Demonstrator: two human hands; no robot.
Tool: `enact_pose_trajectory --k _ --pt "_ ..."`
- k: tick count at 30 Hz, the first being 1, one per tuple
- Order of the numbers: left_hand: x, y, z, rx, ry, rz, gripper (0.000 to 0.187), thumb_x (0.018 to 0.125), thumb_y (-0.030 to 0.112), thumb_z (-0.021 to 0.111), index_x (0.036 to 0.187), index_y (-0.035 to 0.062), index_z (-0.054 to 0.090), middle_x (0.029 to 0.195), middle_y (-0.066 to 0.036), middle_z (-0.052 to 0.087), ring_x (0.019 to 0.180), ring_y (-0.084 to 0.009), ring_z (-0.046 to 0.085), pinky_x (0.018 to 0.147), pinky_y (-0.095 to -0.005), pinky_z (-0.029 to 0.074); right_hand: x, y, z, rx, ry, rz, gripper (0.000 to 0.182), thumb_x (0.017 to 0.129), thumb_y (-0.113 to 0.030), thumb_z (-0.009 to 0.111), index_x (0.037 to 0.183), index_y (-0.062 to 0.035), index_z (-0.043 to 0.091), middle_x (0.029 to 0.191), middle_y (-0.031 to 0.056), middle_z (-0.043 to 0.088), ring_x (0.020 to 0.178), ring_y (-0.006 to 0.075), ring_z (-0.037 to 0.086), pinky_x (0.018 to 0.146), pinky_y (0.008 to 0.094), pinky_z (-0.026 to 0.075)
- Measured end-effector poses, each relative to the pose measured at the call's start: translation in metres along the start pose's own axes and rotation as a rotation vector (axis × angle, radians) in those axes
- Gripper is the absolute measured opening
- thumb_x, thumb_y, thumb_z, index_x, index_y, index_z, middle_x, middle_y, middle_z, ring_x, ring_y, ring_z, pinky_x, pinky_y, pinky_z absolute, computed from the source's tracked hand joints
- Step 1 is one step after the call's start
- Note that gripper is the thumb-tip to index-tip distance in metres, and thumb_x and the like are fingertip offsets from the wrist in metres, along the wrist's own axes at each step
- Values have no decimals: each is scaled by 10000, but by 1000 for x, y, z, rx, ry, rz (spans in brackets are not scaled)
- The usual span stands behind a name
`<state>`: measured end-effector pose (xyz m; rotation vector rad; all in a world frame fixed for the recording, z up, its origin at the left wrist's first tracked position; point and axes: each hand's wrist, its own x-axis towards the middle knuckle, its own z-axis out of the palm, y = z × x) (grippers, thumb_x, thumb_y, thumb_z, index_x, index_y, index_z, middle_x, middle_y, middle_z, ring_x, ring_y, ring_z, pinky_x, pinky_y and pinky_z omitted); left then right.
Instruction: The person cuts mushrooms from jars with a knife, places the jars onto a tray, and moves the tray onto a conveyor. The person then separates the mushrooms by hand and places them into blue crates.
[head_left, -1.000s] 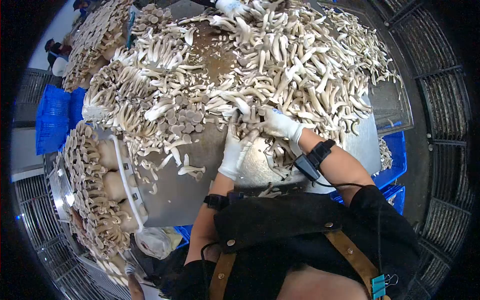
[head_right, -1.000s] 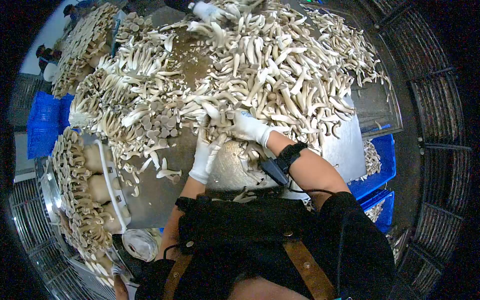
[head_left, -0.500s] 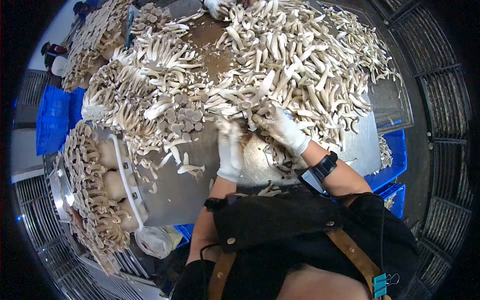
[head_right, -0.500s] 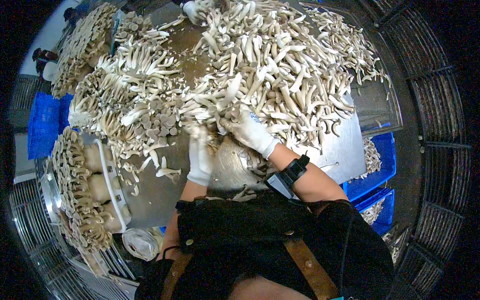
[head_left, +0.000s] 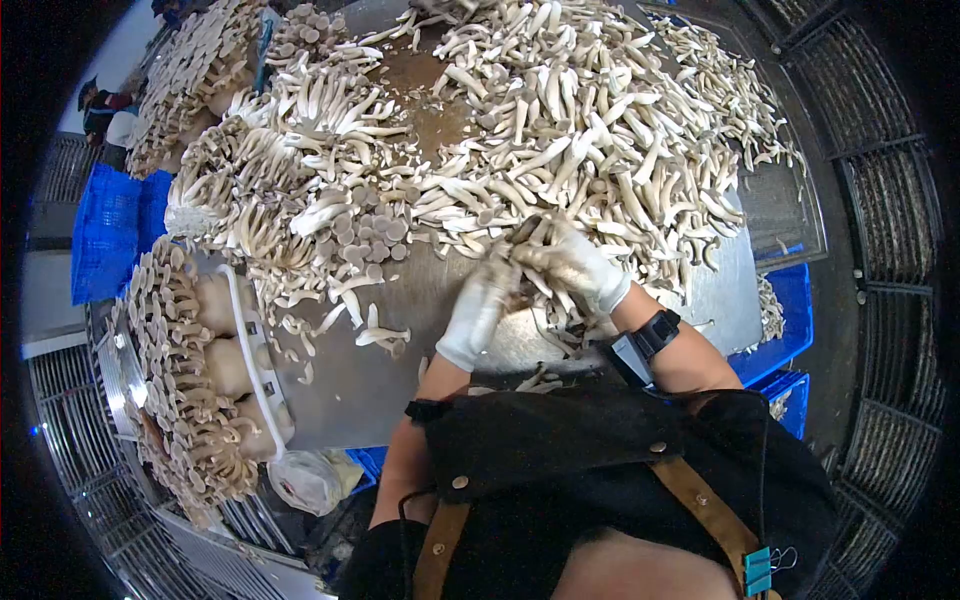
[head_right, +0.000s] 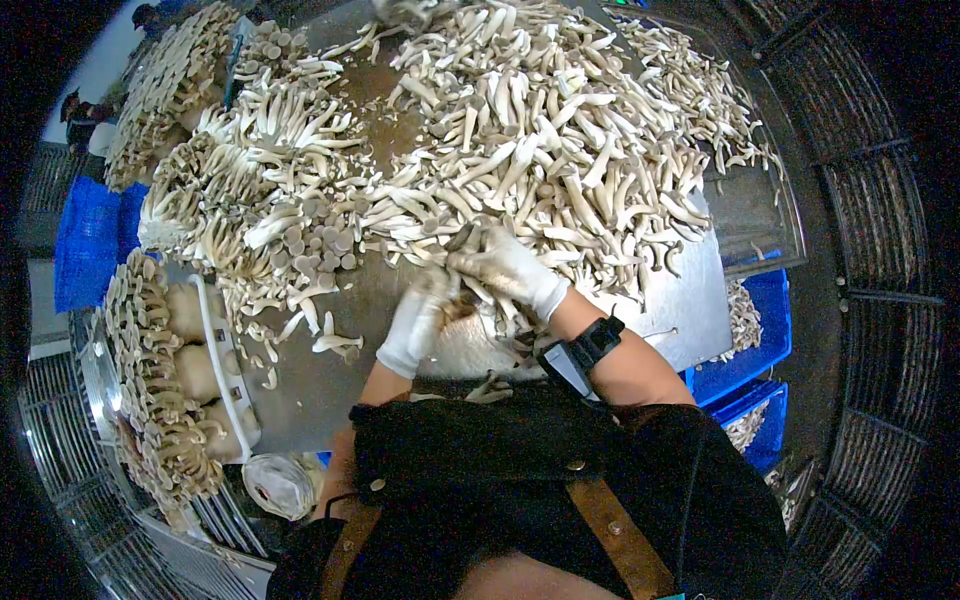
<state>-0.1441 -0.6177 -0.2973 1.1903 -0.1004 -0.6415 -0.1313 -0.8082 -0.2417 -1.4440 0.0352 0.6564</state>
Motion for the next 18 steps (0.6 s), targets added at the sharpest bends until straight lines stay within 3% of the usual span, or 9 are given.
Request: enact_pose_trajectory --k 2,6,9,11,13,14,15,16,18 --pt "-6 13 9 -141 273 -92 413 920 358 580 1200 67 493 849 0 538 714 -75 570 647 -194 518 4 13 5 -144 55 -125 365 862 -221 677 1109 25 569 1028 144 618 908 194 574 815 310 471" --pt "3 -23 -26 -536 89 -85 341 967 298 517 1205 56 482 895 -68 577 674 -106 590 640 -235 554 14 11 -2 -300 83 -81 321 856 -115 681 1101 -6 504 947 65 610 848 97 552 683 232 472" --pt "-10 1 -9 -236 281 -163 380 984 307 453 1230 19 490 1016 -123 600 715 -153 601 672 -306 555 36 -8 -22 -782 -279 -209 663 770 -167 727 1320 14 404 1062 161 639 969 227 626 831 350 497" --pt "-16 5 -7 91 238 -201 373 983 334 443 1174 27 536 980 -95 615 730 -148 582 677 -274 506 55 -61 -9 -1009 -180 50 712 761 -202 695 1362 -6 368 1069 211 628 991 317 614 874 402 478" --pt "-17 9 -11 195 240 -258 374 985 344 431 1139 31 565 954 -79 624 745 -156 574 687 -264 479 122 -25 -16 -953 240 -341 661 774 -243 652 1350 -30 407 997 224 641 937 348 623 845 398 487" --pt "-16 6 -22 423 197 -282 367 982 326 429 1123 21 575 911 -81 623 744 -172 566 696 -284 473 137 -18 -9 -1134 325 -361 405 828 -247 568 1149 -1 556 960 242 647 887 381 636 794 442 502" --pt "-12 0 -36 652 153 -300 360 979 307 426 1107 10 585 868 -83 622 743 -188 559 704 -304 468 141 -25 -1 -1176 135 -128 332 809 -207 549 1059 8 585 960 244 647 891 373 638 793 444 499" --pt "-8 -24 -54 1049 249 206 315 965 278 457 1017 2 598 753 -124 579 626 -190 541 614 -365 444 144 -29 -1 -1137 89 -79 324 799 -195 547 1048 9 584 954 240 650 887 371 640 790 446 499" --pt "-16 14 -46 897 275 76 313 962 269 460 1039 -4 593 776 -130 590 667 -198 551 648 -358 450 125 -42 -3 -1014 -40 5 382 765 -178 554 1094 17 569 984 255 641 917 373 631 818 445 488"
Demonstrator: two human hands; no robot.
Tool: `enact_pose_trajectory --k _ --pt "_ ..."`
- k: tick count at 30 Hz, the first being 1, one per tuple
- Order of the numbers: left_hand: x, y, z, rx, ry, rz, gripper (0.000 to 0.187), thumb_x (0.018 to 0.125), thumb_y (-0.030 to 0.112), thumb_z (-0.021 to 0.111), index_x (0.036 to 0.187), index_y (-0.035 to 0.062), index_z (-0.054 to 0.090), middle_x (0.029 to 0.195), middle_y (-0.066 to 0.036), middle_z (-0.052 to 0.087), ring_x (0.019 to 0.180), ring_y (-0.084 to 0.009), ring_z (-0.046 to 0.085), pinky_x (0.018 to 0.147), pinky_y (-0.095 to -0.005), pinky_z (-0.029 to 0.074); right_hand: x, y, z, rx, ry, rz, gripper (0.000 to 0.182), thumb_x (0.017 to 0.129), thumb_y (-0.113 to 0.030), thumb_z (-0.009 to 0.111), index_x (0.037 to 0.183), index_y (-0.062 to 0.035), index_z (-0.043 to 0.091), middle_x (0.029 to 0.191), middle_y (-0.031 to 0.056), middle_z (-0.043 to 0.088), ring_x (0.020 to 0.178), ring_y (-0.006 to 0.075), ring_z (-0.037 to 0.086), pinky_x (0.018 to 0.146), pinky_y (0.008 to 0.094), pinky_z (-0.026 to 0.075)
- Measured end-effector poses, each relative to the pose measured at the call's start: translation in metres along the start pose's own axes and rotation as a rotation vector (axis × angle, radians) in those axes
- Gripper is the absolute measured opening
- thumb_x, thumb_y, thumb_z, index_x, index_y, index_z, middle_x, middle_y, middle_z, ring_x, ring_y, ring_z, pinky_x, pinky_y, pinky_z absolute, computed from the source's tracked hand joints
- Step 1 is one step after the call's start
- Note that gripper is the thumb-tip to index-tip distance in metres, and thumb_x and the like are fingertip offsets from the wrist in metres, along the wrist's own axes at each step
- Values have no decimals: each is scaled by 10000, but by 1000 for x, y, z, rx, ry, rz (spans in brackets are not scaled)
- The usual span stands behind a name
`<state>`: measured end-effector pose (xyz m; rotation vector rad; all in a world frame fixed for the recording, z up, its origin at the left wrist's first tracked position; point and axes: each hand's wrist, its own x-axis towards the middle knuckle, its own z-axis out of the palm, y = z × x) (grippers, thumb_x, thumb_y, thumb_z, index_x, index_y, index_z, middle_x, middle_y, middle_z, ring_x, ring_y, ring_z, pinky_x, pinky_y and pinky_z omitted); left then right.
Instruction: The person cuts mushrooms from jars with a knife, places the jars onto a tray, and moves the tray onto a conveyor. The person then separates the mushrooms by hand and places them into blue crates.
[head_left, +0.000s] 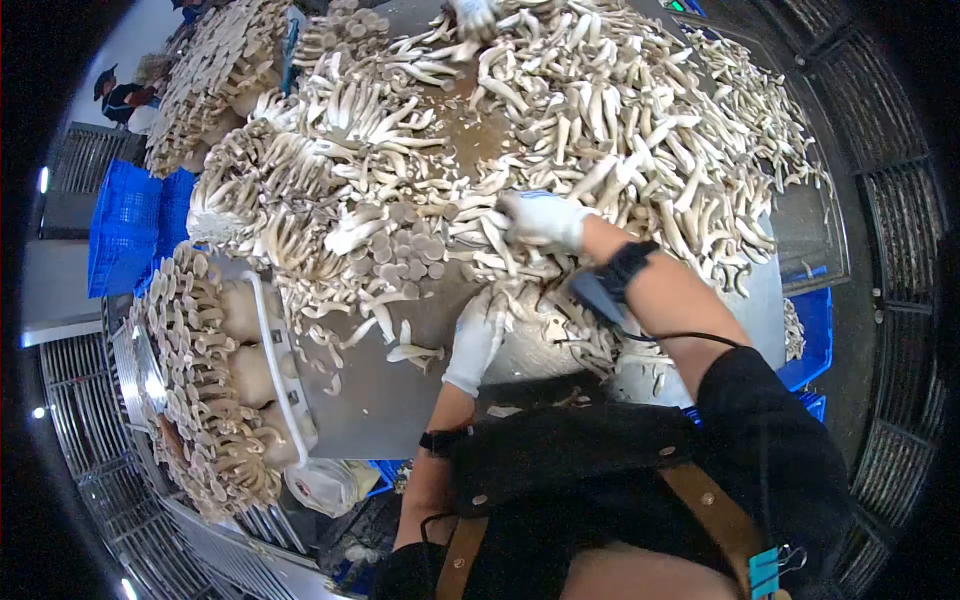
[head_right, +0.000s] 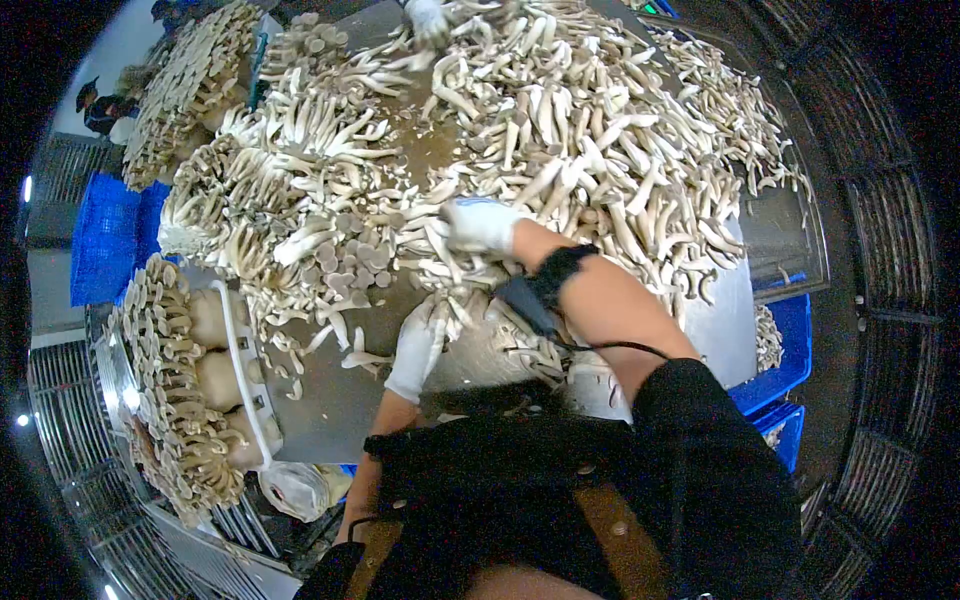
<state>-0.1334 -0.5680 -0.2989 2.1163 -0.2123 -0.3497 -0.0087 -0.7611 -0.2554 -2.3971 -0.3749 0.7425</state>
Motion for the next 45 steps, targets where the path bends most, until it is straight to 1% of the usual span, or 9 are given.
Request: enact_pose_trajectory --k 13,18,23,27,29,31,33,40,45 --pt "8 -10 22 -301 10 -293 357 794 -13 554 1151 -31 572 1058 -133 657 987 -174 608 907 -290 453 55 -5 80 -470 427 -163 469 717 -294 664 1059 6 549 896 219 639 859 341 643 772 433 501" --pt "-4 -6 -29 -680 161 -152 555 977 322 475 1384 -32 345 1231 -171 542 1067 -242 572 901 -320 467 28 4 42 445 -35 -270 558 814 -254 636 1233 34 408 1052 228 616 944 301 610 805 369 474" --pt "35 36 -6 -1357 15 -189 286 963 130 516 1237 57 476 1066 -61 581 955 -135 592 827 -304 499 -47 -18 25 713 28 -146 451 861 -264 638 1179 5 465 828 99 585 724 166 569 609 292 464" --pt "27 31 9 -402 -23 217 322 950 146 540 1233 14 462 1013 -70 583 877 -135 606 776 -277 496 -75 2 24 989 -26 -146 376 915 -160 588 1210 13 430 751 48 601 525 101 549 446 222 436" --pt "16 68 -14 -475 -150 -230 341 950 172 545 1241 17 460 1008 -98 587 914 -159 626 771 -273 515 -88 -3 17 1020 27 -89 365 910 -42 551 1243 12 410 751 33 614 530 77 572 427 201 455" --pt "15 63 -5 -1070 156 -100 407 931 244 582 1238 5 464 982 -109 598 919 -158 624 761 -259 525 -95 0 19 1382 235 -243 350 815 57 538 1155 22 461 932 76 585 761 120 599 698 227 502" --pt "10 58 -10 -720 -70 -45 492 902 297 625 1260 6 454 948 -74 599 830 -128 591 730 -228 507 -89 3 31 1335 111 -296 345 797 91 503 1132 16 466 963 78 577 832 123 607 730 241 513" --pt "-30 5 -29 -151 196 -134 451 941 205 531 1341 11 453 1145 -137 588 1034 -212 556 869 -311 451 -92 70 42 43 921 -95 531 858 22 557 1349 -15 358 1336 211 366 1114 291 531 886 374 502" --pt "-130 -109 -50 796 669 31 388 882 162 558 1242 18 547 1235 -204 546 1132 -340 518 963 -428 399 -200 62 160 539 0 -414 478 901 -153 549 1343 -25 417 1407 202 376 1250 341 425 1072 394 322"
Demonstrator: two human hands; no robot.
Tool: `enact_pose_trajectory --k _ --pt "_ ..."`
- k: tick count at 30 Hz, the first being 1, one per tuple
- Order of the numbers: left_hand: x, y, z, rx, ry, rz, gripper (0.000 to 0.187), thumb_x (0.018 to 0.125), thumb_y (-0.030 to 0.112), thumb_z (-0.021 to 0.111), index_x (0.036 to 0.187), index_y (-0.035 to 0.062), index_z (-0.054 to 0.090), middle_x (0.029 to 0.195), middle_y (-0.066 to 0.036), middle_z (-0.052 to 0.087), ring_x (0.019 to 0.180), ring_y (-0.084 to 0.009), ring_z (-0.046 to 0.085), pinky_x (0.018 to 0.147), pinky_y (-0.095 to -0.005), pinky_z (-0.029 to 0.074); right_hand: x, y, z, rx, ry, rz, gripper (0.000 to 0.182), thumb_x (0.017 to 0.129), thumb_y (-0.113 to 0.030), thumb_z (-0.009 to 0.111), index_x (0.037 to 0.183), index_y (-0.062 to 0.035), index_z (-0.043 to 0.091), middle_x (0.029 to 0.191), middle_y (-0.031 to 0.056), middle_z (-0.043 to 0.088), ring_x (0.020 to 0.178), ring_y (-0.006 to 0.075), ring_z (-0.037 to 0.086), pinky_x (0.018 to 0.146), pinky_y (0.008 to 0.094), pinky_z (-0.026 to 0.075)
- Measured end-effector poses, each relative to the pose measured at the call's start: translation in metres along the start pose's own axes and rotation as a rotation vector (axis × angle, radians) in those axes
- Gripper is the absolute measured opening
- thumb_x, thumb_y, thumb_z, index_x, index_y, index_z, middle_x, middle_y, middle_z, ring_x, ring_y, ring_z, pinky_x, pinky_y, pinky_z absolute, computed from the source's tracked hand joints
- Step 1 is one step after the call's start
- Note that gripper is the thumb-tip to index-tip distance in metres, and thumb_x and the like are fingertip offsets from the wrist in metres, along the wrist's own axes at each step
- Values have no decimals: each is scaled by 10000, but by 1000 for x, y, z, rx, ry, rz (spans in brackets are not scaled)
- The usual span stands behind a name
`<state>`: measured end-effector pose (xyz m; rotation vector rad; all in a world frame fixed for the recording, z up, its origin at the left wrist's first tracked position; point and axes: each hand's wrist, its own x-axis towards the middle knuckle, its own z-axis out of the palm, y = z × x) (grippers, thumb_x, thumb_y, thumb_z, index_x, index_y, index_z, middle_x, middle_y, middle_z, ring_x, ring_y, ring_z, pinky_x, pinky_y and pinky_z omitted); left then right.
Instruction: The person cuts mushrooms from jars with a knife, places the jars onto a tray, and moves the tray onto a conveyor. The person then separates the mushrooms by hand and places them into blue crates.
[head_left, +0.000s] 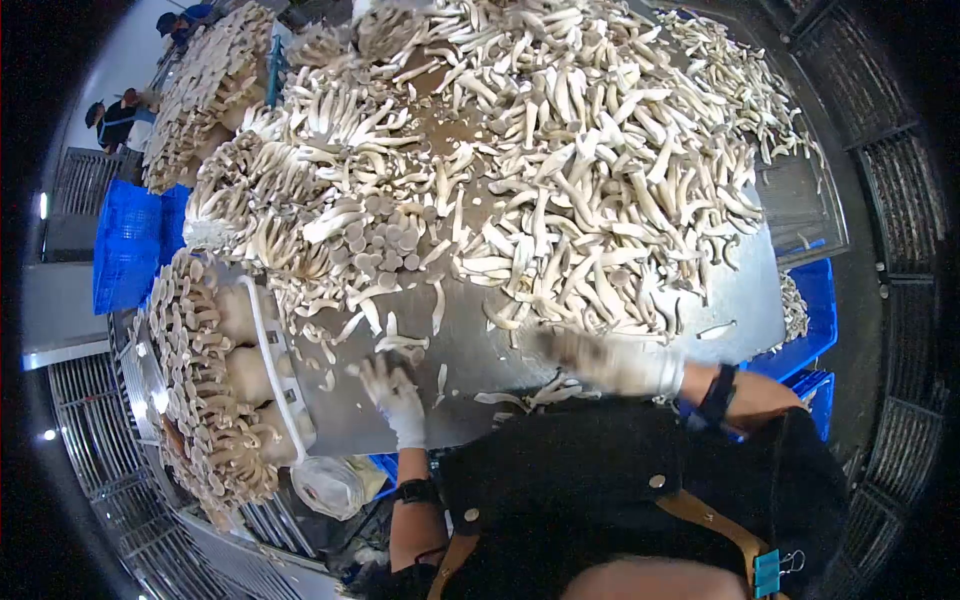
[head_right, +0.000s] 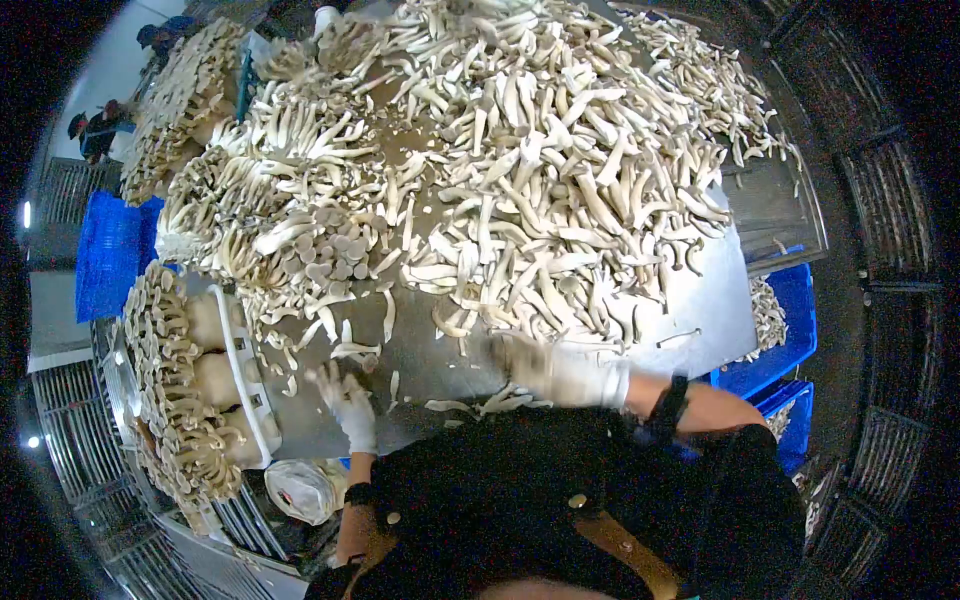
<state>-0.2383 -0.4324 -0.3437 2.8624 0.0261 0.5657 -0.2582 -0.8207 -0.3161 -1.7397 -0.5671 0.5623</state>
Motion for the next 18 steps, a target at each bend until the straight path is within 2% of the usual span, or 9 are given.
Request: enact_pose_trajectory --k 4,5,6,8,10,12,13,16,18 --pt "37 75 35 -376 17 -50 274 820 146 627 1042 -9 587 957 -146 557 860 -300 533 759 -440 420 -37 46 88 265 -81 -33 493 883 -206 578 1332 -47 452 1424 188 381 1306 341 375 1118 438 263" --pt "58 113 36 -506 -261 -156 337 867 54 584 1185 -47 536 1059 -139 522 1030 -258 498 915 -377 418 -21 50 70 -148 -152 -224 489 864 -199 593 1315 -53 474 1404 181 404 1305 328 378 1115 445 269" --pt "75 146 47 -709 -322 -299 360 872 69 595 1206 -38 516 1037 -127 512 997 -242 502 868 -357 438 -10 54 60 -559 -211 -414 485 844 -191 609 1297 -59 496 1384 174 426 1304 315 380 1111 451 276" --pt "109 213 71 -1103 -360 -642 411 880 99 617 1248 -20 475 992 -103 490 930 -209 511 773 -318 479 18 64 31 -427 16 -347 466 840 -188 589 1288 -96 500 1403 138 425 1281 277 421 1086 451 327" --pt "151 257 117 -1310 -246 -484 491 938 222 563 1342 -8 408 1101 -167 556 883 -213 580 669 -322 508 54 51 -42 -454 7 -233 472 814 -217 613 1249 -56 529 1311 173 489 1244 331 445 1086 450 317" --pt "190 268 205 -954 -207 -207 559 937 347 548 1353 2 407 1157 -198 578 962 -244 583 748 -321 509 78 71 -99 -609 209 -242 527 795 -227 636 1270 -36 508 1332 193 475 1279 331 415 1128 442 238" --pt "220 285 167 -1034 -389 -165 600 925 389 552 1359 3 404 1182 -208 571 997 -261 572 807 -322 493 90 70 -126 -838 301 -232 620 792 -248 671 1336 -59 444 1386 165 435 1304 308 390 1148 441 184" --pt "289 295 79 -996 -797 103 729 885 463 587 1405 11 352 1245 -211 549 1080 -276 544 955 -324 429 137 69 -207 10 329 -97 582 900 -335 554 1397 -101 364 1384 131 430 1255 237 414 1085 410 299" --pt "298 274 5 -1082 -757 199 657 903 419 578 1376 2 393 1233 -187 562 1079 -238 558 940 -293 445 175 57 -243 214 403 -60 492 958 -283 511 1391 -90 379 1353 130 461 1217 195 437 1036 378 375"
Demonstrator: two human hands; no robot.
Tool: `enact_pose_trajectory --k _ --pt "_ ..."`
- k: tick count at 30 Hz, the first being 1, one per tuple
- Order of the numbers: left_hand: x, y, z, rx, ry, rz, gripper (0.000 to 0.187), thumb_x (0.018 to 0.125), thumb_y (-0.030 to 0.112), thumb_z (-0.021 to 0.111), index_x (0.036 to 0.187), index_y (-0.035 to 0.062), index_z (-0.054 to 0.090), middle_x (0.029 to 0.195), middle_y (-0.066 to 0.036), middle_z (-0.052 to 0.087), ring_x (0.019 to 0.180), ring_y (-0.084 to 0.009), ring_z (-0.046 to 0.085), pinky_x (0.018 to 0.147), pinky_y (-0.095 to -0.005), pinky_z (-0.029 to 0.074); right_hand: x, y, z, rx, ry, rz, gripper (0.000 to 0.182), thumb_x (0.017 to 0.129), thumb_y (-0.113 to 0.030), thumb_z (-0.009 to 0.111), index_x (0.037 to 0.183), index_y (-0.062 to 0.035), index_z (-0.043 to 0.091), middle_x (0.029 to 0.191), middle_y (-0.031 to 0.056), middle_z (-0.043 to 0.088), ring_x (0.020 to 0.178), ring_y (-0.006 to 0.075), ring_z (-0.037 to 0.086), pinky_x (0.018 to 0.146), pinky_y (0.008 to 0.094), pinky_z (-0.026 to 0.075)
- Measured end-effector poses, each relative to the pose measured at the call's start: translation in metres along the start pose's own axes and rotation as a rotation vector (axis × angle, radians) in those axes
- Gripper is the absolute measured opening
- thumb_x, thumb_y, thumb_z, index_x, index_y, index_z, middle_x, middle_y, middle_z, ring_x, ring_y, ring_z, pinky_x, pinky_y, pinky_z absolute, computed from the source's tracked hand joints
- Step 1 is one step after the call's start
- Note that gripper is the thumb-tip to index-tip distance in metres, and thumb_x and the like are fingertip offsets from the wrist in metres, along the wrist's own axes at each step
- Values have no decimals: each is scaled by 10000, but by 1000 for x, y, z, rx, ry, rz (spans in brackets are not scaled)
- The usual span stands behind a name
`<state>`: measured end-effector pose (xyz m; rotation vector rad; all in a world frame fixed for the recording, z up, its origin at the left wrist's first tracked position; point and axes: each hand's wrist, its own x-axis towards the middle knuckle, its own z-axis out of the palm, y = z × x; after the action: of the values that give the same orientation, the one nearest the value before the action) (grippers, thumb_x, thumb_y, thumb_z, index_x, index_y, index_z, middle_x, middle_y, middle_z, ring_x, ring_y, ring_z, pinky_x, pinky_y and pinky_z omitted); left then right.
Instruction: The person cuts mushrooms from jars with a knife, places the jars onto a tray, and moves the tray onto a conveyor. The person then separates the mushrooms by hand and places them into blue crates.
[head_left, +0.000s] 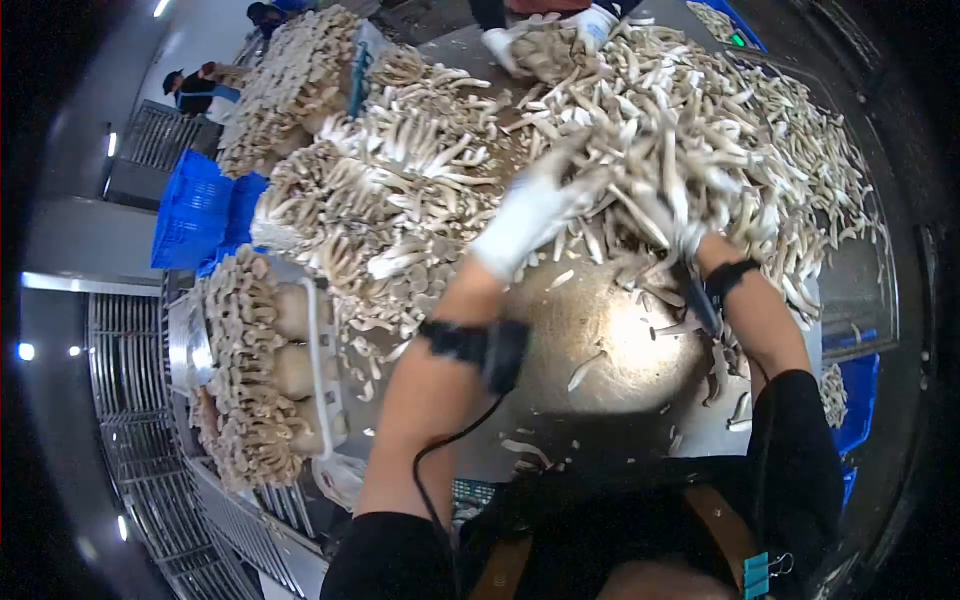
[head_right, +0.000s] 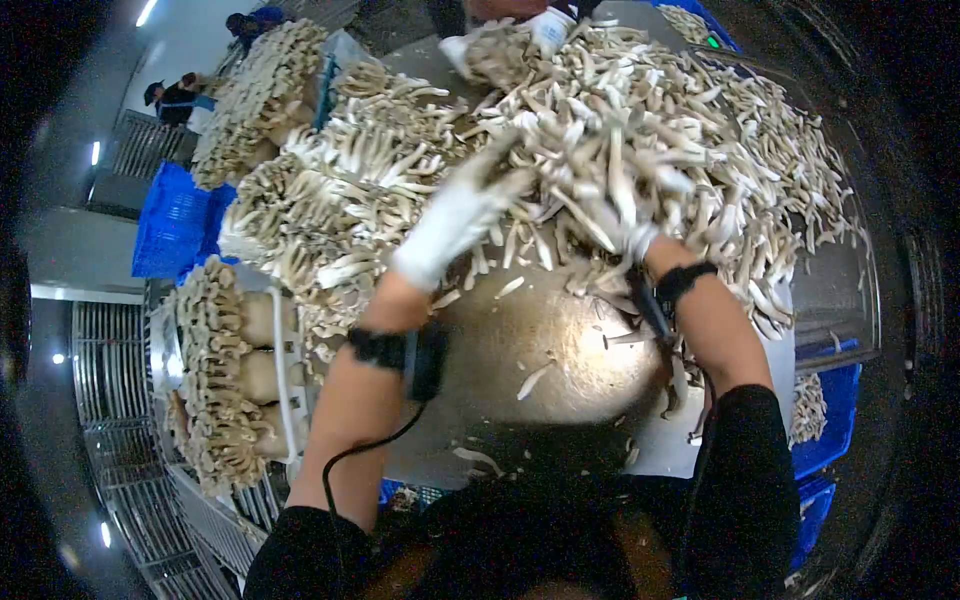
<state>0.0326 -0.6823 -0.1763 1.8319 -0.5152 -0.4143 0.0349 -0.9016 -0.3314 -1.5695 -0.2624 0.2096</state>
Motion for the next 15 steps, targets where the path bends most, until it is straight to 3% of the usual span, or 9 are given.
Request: enact_pose_trajectory --k 3,4,6,8,10,11,12,13,15 --pt "-60 34 -90 508 548 254 500 900 307 604 1290 7 517 1227 -187 583 1071 -259 585 929 -323 449 48 -39 -29 -605 7 121 603 931 -231 510 1419 37 278 1417 251 383 1289 309 410 1075 364 316" --pt "-69 13 -129 268 759 26 431 940 272 543 1248 -30 539 1205 -189 594 1068 -286 586 938 -327 447 55 -55 -28 -583 90 77 597 924 -213 508 1409 54 284 1408 260 389 1297 316 399 1084 346 304" --pt "-99 -46 -186 492 743 -155 446 955 317 507 1213 -43 556 1131 -190 620 1029 -264 599 906 -324 460 58 -48 -24 -399 328 -368 557 915 -186 516 1372 66 322 1362 305 410 1276 375 408 1052 361 352" --pt "-123 -94 -200 553 641 -320 485 972 392 456 1129 -38 614 978 -173 664 925 -222 629 827 -326 494 19 -108 27 -328 655 -63 464 883 -91 523 1299 80 409 1332 330 412 1236 366 451 1023 388 392" --pt "-131 -155 -190 -617 369 -333 439 988 337 417 1109 -25 635 997 -163 665 918 -214 629 809 -321 502 -26 -69 79 -884 401 -166 384 844 -43 548 1198 91 487 1279 325 433 1170 371 496 963 408 443" --pt "-132 -175 -193 -28 218 38 412 990 301 396 1144 -16 610 1028 -145 659 928 -219 632 814 -311 512 -52 -52 112 -1257 272 -312 348 820 -25 572 1144 95 528 1247 320 448 1137 374 516 929 416 470" --pt "-131 -198 -194 552 54 412 391 992 266 375 1180 -6 585 1060 -128 652 938 -223 635 819 -300 522 -72 -37 162 -765 197 -155 569 756 -107 684 1236 86 449 1304 322 397 1193 385 463 994 422 417" --pt "-129 -235 -184 207 174 147 364 986 228 365 1191 3 566 1083 -113 641 947 -220 636 824 -303 529 -91 -22 212 -275 211 -8 811 692 -190 795 1329 77 370 1361 323 347 1250 397 409 1059 428 364" --pt "-127 -204 -147 -298 207 -111 368 976 259 380 1190 10 546 1090 -79 623 923 -175 627 783 -287 536 -107 -16 255 -695 -93 152 1092 654 -322 835 1446 49 181 1482 328 117 1389 441 147 1149 437 185"
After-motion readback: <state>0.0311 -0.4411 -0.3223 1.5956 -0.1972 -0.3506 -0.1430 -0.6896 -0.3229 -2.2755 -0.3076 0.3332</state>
